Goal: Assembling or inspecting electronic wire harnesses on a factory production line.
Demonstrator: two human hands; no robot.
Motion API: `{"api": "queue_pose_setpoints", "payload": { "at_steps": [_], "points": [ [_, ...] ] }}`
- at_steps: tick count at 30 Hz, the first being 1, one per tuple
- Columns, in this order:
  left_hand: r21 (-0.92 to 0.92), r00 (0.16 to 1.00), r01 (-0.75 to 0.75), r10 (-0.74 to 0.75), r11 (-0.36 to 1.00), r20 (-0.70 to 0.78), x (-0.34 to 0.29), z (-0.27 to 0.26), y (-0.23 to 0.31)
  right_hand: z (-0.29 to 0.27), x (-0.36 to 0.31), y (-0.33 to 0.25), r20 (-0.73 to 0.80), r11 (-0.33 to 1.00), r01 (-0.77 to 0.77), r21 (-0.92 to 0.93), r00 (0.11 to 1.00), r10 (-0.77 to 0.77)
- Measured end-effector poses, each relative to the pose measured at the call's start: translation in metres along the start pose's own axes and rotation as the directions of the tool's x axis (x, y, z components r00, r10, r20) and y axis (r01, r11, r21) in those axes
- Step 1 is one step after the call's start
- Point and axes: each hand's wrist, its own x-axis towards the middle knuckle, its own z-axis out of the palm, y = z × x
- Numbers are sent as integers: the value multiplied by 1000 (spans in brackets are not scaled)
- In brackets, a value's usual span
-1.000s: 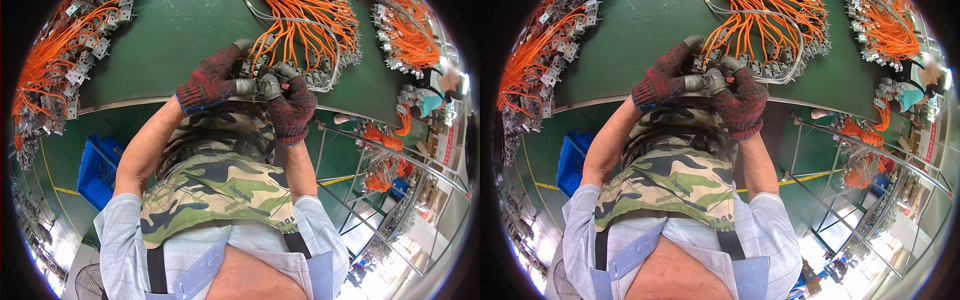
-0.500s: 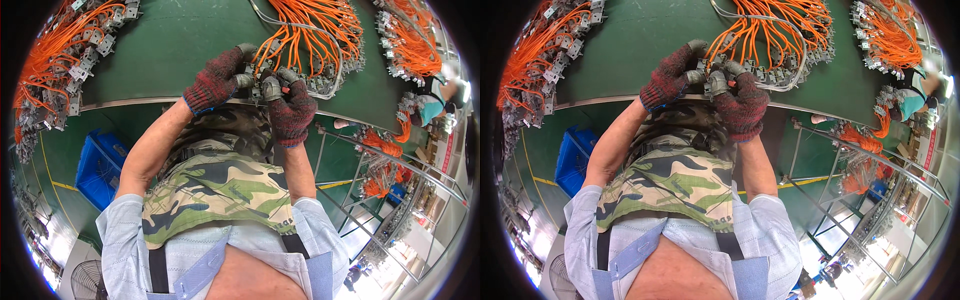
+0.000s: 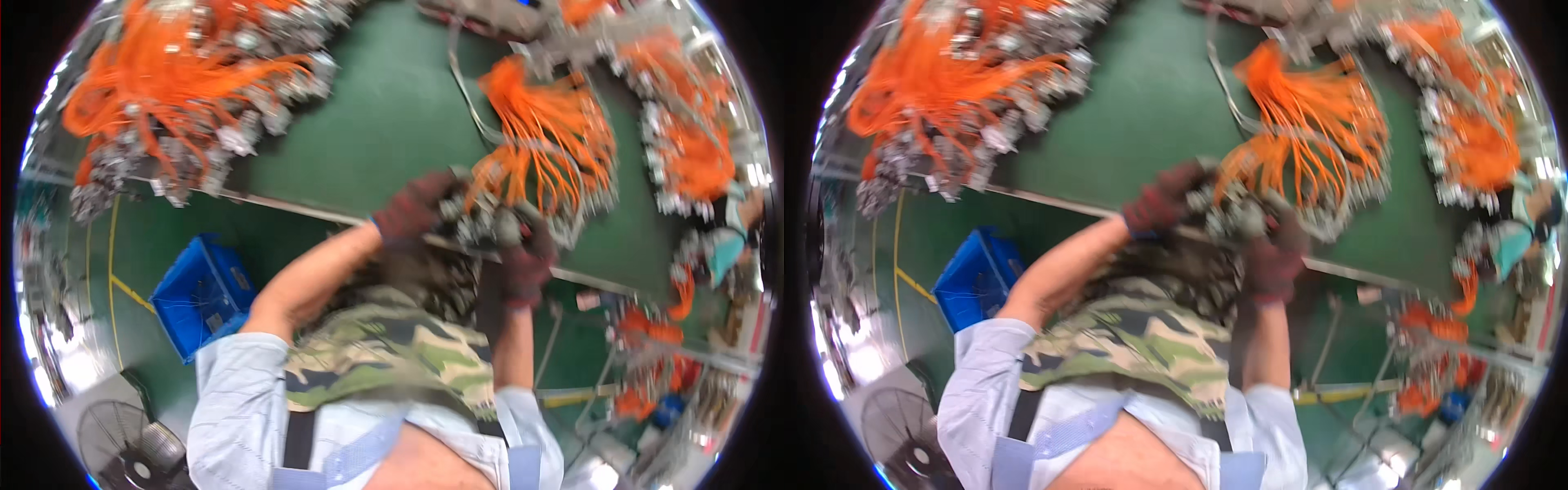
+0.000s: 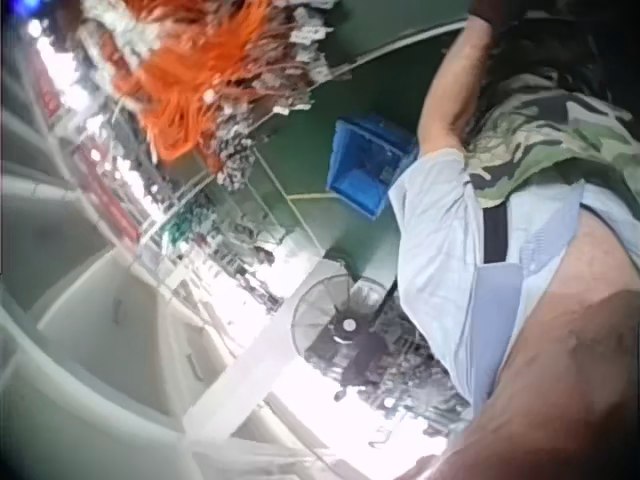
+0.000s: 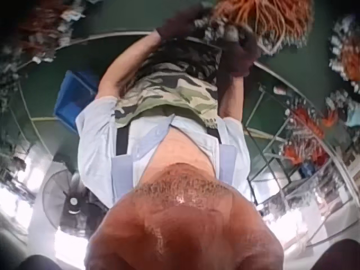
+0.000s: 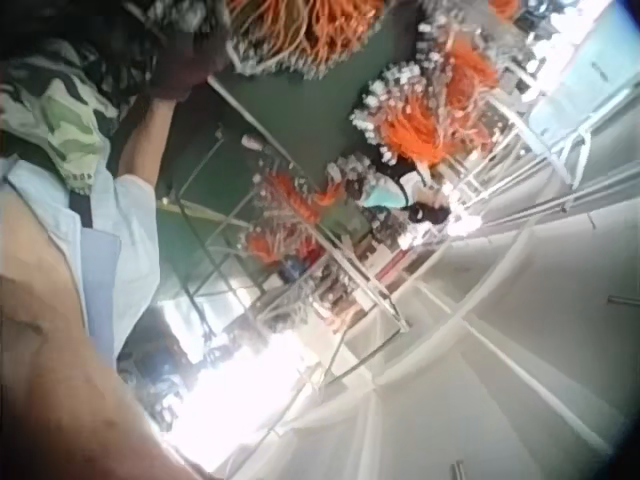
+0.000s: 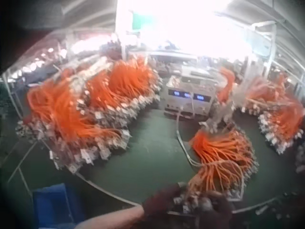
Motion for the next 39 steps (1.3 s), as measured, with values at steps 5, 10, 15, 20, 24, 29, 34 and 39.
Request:
{"api": "queue_pose_setpoints", "payload": {
  "at_steps": [5,10,15,20,24,29,34,39],
  "points": [
    [134,988,131,-141,982,67,6,1,-2,-73,34,48,-182,995,-43,-85,983,27],
    [74,993,112,-114,991,12,-9,8,16,-126,103,60,-227,984,-174,-40,961,160],
    [9,994,91,-91,996,61,-1,10,47,-35,154,-33,55,962,266,-59,963,-262],
    [912,955,-84,-230,400,189,-9,116,-158,128,87,-105,968,780,625,-16,206,-146],
    [873,978,-148,-61,465,198,-24,71,-121,162,84,-66,917,972,137,-190,377,126],
    [426,993,-94,56,900,101,-15,14,-8,136,97,-35,863,910,399,-114,494,-109],
    [-171,997,52,-41,984,65,-5,22,-34,64,122,-23,536,976,117,-185,844,1],
    [144,999,21,-27,989,45,14,-1,19,5,186,24,-188,975,-46,-217,982,4]
  ]
}}
